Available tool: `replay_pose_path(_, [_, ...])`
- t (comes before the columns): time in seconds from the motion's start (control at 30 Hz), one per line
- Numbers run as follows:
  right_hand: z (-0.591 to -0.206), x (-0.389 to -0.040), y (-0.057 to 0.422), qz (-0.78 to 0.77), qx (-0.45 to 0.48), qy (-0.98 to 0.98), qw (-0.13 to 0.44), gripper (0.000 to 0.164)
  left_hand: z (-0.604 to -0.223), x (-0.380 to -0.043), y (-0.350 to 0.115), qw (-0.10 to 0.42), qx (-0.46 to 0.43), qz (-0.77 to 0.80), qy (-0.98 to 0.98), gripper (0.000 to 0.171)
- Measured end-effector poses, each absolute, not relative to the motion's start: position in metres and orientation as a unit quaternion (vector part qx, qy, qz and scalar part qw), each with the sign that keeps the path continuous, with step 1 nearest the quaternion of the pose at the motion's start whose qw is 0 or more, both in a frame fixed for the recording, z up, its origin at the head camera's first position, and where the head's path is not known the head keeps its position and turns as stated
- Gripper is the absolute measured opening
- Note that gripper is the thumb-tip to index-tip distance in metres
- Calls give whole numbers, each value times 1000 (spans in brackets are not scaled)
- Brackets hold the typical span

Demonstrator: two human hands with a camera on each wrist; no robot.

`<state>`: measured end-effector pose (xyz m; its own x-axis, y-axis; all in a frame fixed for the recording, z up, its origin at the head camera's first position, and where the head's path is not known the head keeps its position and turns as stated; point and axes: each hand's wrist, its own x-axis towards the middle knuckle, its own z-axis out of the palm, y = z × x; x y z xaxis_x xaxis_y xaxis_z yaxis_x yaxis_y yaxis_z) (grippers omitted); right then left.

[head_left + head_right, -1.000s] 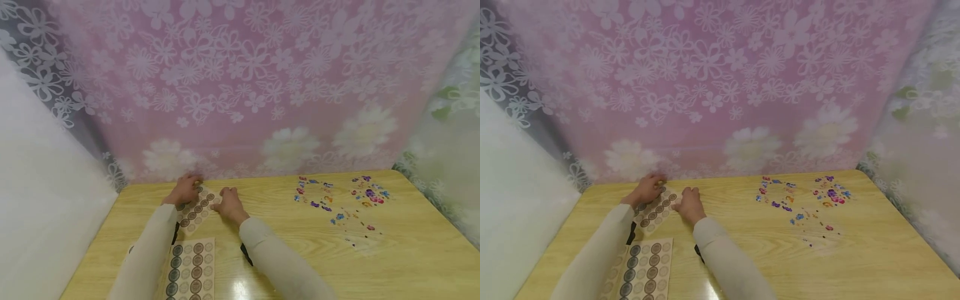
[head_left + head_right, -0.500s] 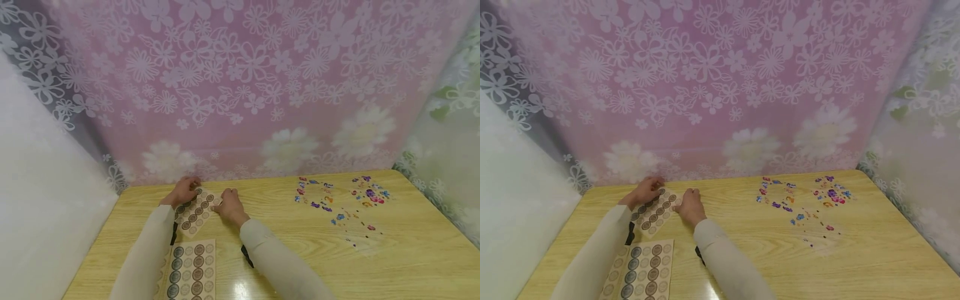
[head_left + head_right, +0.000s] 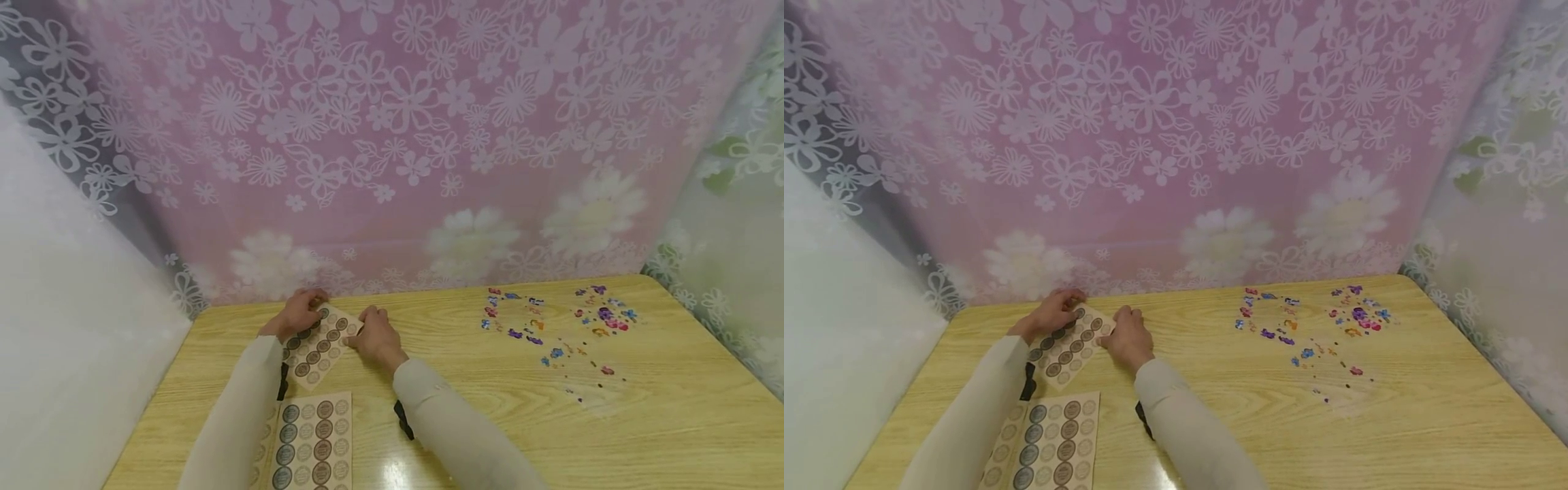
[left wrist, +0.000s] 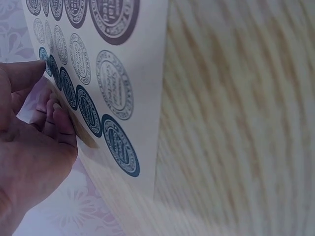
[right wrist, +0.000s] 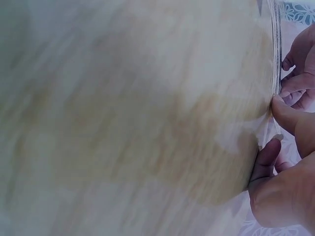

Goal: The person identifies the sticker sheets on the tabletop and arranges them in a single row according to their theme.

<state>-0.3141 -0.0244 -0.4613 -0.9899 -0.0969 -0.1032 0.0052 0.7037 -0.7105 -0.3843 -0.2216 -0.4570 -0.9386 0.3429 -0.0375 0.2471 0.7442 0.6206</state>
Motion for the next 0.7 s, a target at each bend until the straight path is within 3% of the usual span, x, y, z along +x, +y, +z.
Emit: replay_pose_path(0.7, [-465, -315, -20, -374, -76, 923, 45, 40, -462, -384, -224, 62, 157, 422, 891, 27])
